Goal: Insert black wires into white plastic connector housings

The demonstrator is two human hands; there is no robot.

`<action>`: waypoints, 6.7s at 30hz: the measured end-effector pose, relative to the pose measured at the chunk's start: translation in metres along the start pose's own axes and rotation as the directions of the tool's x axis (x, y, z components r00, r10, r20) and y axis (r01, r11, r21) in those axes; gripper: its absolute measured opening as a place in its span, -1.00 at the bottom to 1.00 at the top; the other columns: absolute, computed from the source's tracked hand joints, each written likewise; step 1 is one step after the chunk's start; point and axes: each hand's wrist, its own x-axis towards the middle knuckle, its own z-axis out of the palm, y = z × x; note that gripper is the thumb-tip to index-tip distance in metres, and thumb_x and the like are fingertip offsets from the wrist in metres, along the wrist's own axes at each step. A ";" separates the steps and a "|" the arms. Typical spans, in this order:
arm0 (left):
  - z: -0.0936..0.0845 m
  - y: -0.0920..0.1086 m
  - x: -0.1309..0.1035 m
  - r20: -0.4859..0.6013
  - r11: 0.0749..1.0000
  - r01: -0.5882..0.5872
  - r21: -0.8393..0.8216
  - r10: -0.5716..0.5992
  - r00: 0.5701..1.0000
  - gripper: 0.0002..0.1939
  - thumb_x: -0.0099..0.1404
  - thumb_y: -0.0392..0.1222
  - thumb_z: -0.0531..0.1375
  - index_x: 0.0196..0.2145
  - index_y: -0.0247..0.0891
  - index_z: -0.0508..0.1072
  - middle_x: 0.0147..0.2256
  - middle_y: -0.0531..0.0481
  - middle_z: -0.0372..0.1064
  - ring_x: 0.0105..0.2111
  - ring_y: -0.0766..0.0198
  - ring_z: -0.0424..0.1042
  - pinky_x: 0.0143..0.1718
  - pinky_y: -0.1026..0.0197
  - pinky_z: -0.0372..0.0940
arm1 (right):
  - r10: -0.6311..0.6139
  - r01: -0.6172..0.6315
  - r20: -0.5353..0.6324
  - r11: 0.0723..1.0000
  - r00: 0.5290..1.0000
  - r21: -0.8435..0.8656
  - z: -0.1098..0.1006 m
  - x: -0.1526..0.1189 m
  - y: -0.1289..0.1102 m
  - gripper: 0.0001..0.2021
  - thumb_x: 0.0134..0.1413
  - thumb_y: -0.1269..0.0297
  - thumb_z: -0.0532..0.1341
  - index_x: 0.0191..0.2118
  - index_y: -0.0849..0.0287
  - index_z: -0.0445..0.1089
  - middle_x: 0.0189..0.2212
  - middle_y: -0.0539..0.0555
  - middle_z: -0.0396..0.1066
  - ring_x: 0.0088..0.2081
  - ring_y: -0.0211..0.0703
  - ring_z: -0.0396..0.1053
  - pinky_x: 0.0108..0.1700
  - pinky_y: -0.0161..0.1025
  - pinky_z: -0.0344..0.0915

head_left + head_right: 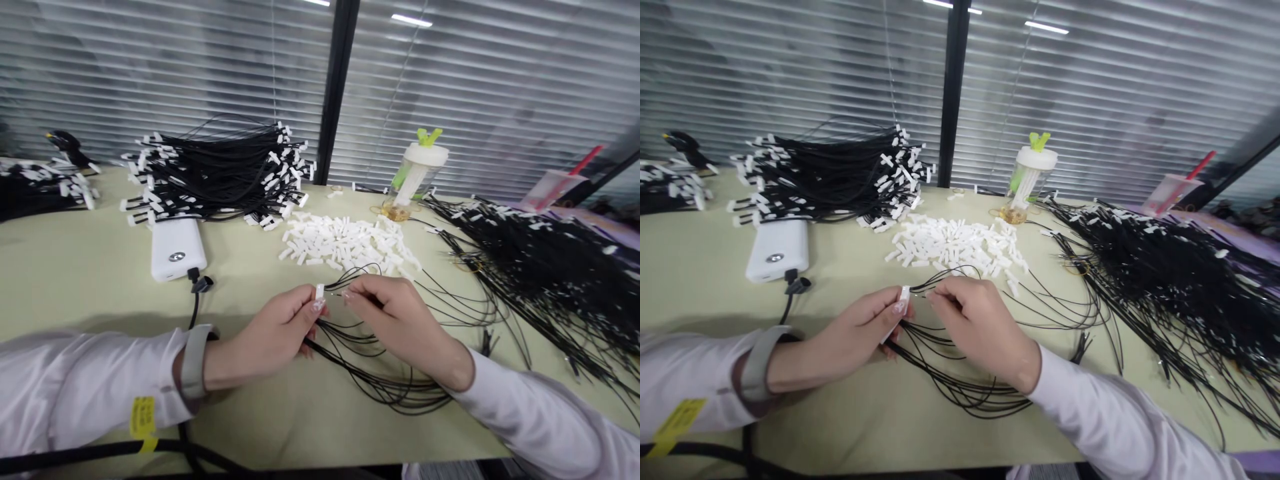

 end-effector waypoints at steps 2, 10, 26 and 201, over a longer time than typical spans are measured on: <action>0.001 0.001 0.000 -0.001 1.000 0.003 0.012 -0.003 1.000 -0.76 0.25 -0.04 -0.07 -0.44 -0.25 0.20 -0.58 0.16 0.06 -0.59 0.43 0.16 -0.60 0.36 0.27 | 0.001 -0.001 -0.011 1.000 1.000 0.007 0.002 0.000 -0.001 -0.77 0.09 0.29 0.03 -0.55 0.21 0.23 -0.63 -0.08 0.19 -0.55 -0.39 0.10 -0.50 -0.42 0.05; 0.002 0.003 0.000 -0.006 0.997 -0.023 0.074 0.023 1.000 -0.79 0.25 -0.10 -0.05 -0.46 -0.26 0.21 -0.59 0.16 0.07 -0.60 0.43 0.17 -0.61 0.37 0.26 | 0.005 -0.005 -0.011 1.000 1.000 0.018 0.005 0.001 -0.003 -0.75 0.09 0.30 0.03 -0.57 0.22 0.21 -0.66 -0.10 0.15 -0.58 -0.41 0.07 -0.52 -0.43 0.04; 0.002 0.000 0.001 0.014 0.991 -0.057 0.119 0.056 0.998 -0.79 0.26 -0.13 -0.06 -0.49 -0.25 0.16 -0.60 0.18 0.06 -0.63 0.46 0.18 -0.64 0.39 0.26 | 0.050 -0.054 0.060 0.997 0.997 0.059 0.001 0.001 -0.006 -0.75 0.07 0.29 0.02 -0.59 0.22 0.19 -0.66 -0.08 0.14 -0.56 -0.41 0.07 -0.50 -0.43 0.05; -0.008 -0.010 0.009 -0.052 0.997 -0.075 -0.010 0.074 0.996 -0.72 0.27 -0.02 -0.08 -0.40 -0.25 0.25 -0.52 0.10 0.24 -0.59 0.41 0.24 -0.53 0.32 0.19 | -0.152 0.154 0.025 0.973 0.988 -0.171 -0.008 0.004 0.001 -0.85 0.05 0.44 0.07 -0.35 0.17 0.38 -0.43 0.00 0.40 -0.37 -0.31 0.31 -0.29 -0.35 0.20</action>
